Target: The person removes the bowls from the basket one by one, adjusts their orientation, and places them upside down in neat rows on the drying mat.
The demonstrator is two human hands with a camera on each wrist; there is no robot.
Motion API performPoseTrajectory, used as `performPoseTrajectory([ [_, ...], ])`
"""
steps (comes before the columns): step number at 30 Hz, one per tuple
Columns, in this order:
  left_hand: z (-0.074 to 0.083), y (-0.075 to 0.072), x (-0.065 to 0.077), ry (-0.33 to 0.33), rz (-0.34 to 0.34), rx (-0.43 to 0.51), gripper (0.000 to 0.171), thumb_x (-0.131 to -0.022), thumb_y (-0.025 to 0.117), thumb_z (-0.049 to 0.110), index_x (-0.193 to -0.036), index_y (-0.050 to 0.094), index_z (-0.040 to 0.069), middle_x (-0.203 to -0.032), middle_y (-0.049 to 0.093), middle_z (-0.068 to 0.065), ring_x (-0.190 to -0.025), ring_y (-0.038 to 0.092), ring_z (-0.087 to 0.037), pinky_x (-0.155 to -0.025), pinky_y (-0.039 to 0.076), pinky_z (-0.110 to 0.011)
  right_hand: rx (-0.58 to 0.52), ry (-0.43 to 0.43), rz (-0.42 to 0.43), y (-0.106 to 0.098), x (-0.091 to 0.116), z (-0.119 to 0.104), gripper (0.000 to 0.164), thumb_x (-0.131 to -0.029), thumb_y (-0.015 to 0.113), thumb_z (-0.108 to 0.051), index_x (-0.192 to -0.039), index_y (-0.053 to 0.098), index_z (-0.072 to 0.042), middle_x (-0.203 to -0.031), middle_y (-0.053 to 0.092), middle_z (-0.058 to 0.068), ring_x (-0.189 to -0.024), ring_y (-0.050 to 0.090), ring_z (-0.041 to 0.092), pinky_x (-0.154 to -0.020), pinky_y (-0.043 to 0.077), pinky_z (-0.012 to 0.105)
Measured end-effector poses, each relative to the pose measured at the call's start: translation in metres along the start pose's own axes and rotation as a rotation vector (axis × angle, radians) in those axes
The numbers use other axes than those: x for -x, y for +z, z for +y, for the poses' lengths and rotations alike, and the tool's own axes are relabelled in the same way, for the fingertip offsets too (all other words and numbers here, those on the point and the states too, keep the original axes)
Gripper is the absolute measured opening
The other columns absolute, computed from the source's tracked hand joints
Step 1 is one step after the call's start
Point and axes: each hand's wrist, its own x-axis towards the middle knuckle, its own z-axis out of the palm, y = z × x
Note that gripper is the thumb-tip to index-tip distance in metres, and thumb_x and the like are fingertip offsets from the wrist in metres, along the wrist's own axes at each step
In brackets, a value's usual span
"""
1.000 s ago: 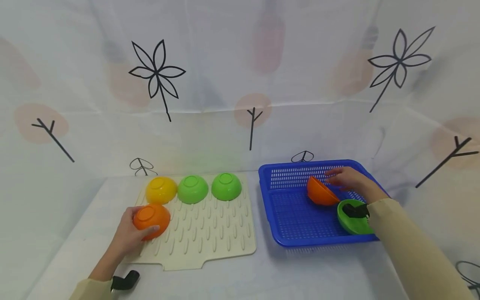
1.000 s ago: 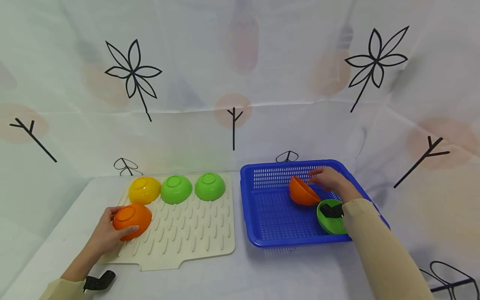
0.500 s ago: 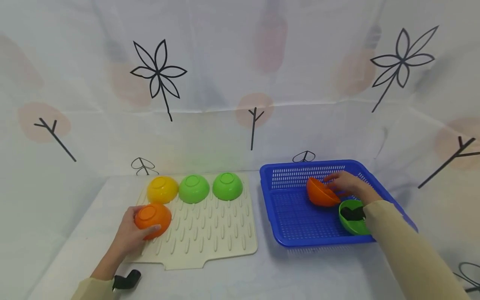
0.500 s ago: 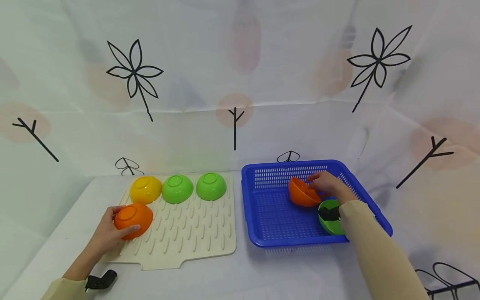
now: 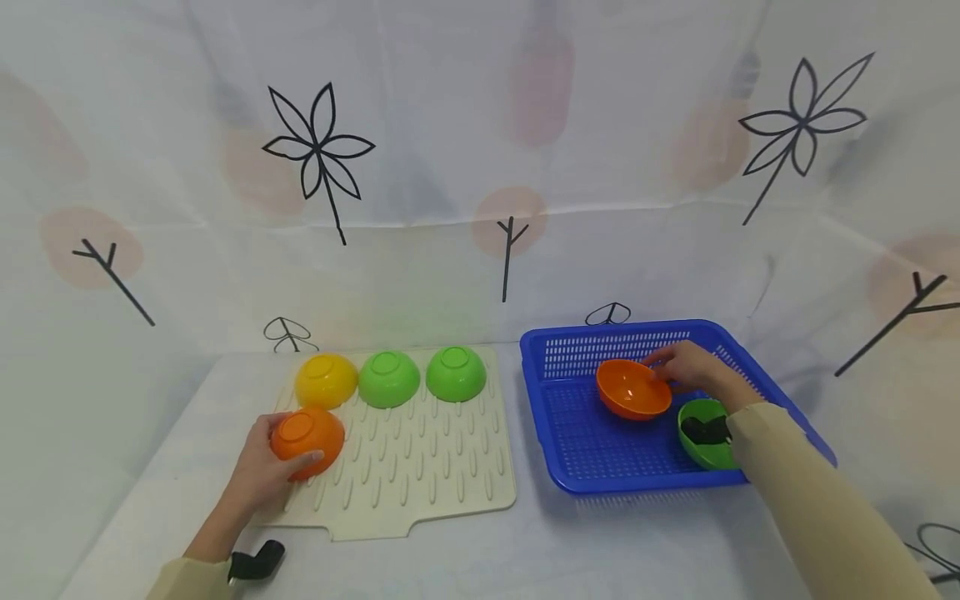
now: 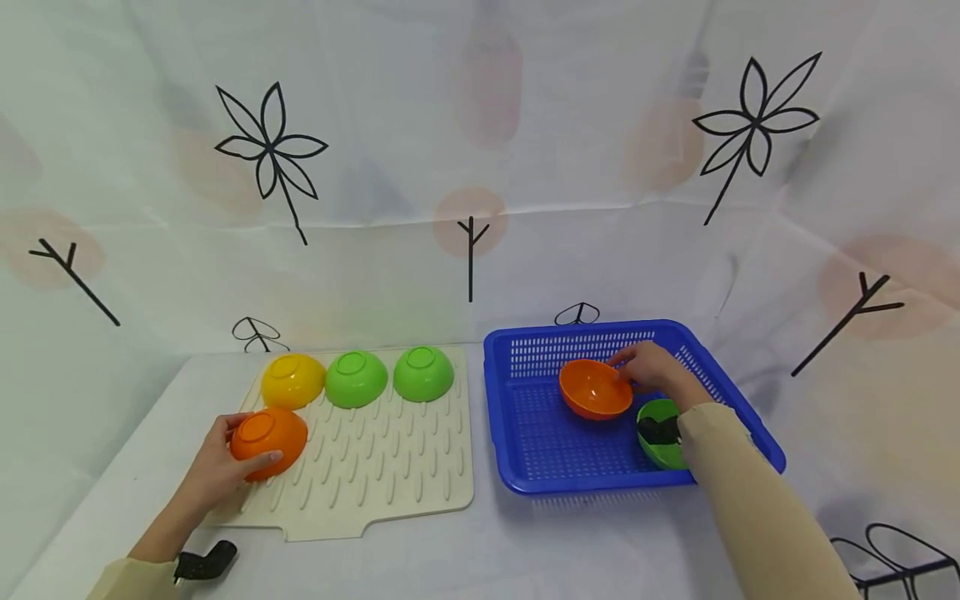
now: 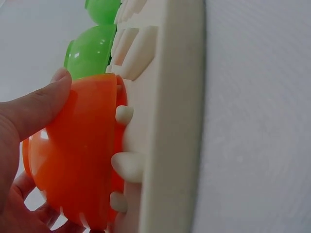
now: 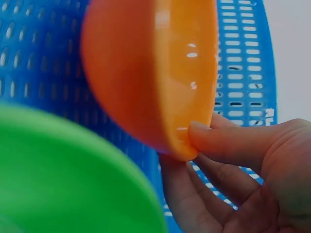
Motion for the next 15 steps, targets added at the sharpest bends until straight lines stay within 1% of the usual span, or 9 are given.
performPoseTrajectory([
  [3,0.0,0.001,-0.001,0.011,-0.002,0.001,0.095,-0.081,0.084,0.035,-0.147,0.024,-0.002,-0.143,0.035,-0.027,-0.127,0.04,-0.044,-0.108,0.034,-0.063,0.018,-0.022,0.0,-0.001,0.004,-0.002,0.036,-0.097,0.057,-0.002,-0.13,0.056,0.013,-0.125,0.058,0.033,-0.109,0.061,0.044,-0.085,0.057,0.048],
  [6,0.001,0.001,-0.001,0.016,-0.002,-0.005,0.097,-0.081,0.084,0.037,-0.148,0.024,-0.002,-0.144,0.035,-0.027,-0.126,0.04,-0.044,-0.108,0.034,-0.064,0.048,-0.056,0.012,-0.003,0.007,-0.005,0.037,-0.097,0.059,-0.003,-0.13,0.056,0.013,-0.127,0.057,0.034,-0.11,0.06,0.046,-0.084,0.057,0.049],
  [11,0.0,-0.001,0.001,0.003,0.002,-0.029,0.105,-0.081,0.083,0.04,-0.153,0.019,-0.001,-0.149,0.03,-0.029,-0.129,0.037,-0.045,-0.109,0.032,-0.064,0.067,-0.091,0.045,-0.006,0.014,-0.016,0.038,-0.097,0.058,-0.003,-0.132,0.055,0.013,-0.13,0.055,0.035,-0.11,0.061,0.046,-0.084,0.057,0.049],
  [15,0.001,-0.003,0.003,-0.003,0.001,-0.031,0.105,-0.082,0.082,0.04,-0.153,0.018,-0.002,-0.149,0.029,-0.03,-0.129,0.036,-0.046,-0.109,0.031,-0.065,0.064,-0.099,0.088,-0.009,0.023,-0.029,0.04,-0.097,0.059,-0.004,-0.132,0.054,0.013,-0.129,0.056,0.035,-0.108,0.062,0.044,-0.083,0.058,0.046],
])
